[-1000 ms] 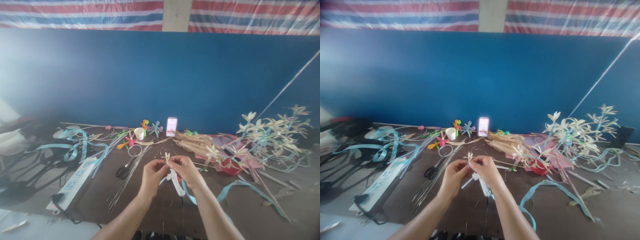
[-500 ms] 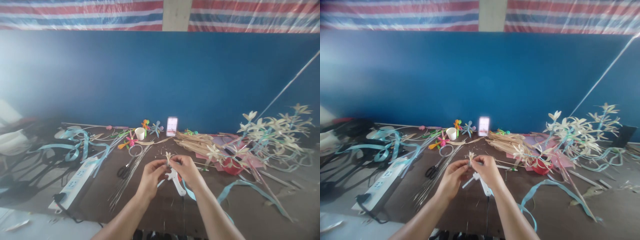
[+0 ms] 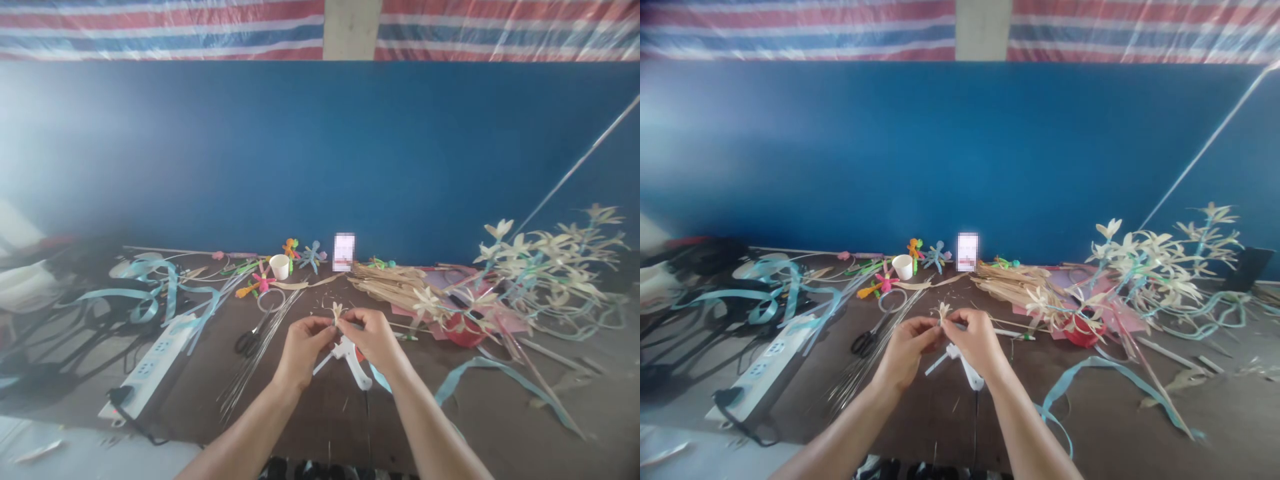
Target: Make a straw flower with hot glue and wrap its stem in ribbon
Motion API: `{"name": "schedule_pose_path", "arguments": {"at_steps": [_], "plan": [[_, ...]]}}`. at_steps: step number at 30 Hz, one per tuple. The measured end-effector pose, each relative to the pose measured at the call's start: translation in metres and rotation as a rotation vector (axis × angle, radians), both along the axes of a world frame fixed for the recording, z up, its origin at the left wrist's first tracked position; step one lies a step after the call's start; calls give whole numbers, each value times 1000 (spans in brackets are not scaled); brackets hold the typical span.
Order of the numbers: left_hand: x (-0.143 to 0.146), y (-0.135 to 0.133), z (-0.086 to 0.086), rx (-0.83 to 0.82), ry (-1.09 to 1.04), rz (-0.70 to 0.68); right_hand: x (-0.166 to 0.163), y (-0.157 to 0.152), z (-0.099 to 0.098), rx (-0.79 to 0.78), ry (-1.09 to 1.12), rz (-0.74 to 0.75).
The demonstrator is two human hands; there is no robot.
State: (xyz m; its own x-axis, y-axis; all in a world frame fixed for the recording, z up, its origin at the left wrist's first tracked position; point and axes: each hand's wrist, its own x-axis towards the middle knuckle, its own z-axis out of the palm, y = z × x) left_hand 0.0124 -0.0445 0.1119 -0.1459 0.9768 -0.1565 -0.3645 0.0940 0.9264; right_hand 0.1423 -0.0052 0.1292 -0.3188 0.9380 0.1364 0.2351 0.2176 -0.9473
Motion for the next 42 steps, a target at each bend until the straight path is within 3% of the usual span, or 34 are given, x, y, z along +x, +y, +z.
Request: {"name": "schedule_pose_path", "arguments": {"at_steps": [6, 19, 26, 30, 32, 37, 42], "plan": [[1, 2, -1, -15, 24, -8, 2, 0, 1, 63, -25, 4], [2, 3, 1, -12, 39, 20, 6, 3, 1, -2, -39, 10], [-11, 16, -13, -81, -96, 42, 42, 17, -7, -72, -151, 77], [-22, 21, -18, -120, -159, 41, 63, 11, -25, -335, -107, 174], [-27, 19, -15, -128, -182, 37, 68, 6, -39, -392, -139, 152], [-29, -3, 8, -117, -172, -31, 64, 0, -75, -171, -467, -94], [-27, -22, 27, -88, -107, -58, 36, -1, -98, -46, -780, -104]]}}
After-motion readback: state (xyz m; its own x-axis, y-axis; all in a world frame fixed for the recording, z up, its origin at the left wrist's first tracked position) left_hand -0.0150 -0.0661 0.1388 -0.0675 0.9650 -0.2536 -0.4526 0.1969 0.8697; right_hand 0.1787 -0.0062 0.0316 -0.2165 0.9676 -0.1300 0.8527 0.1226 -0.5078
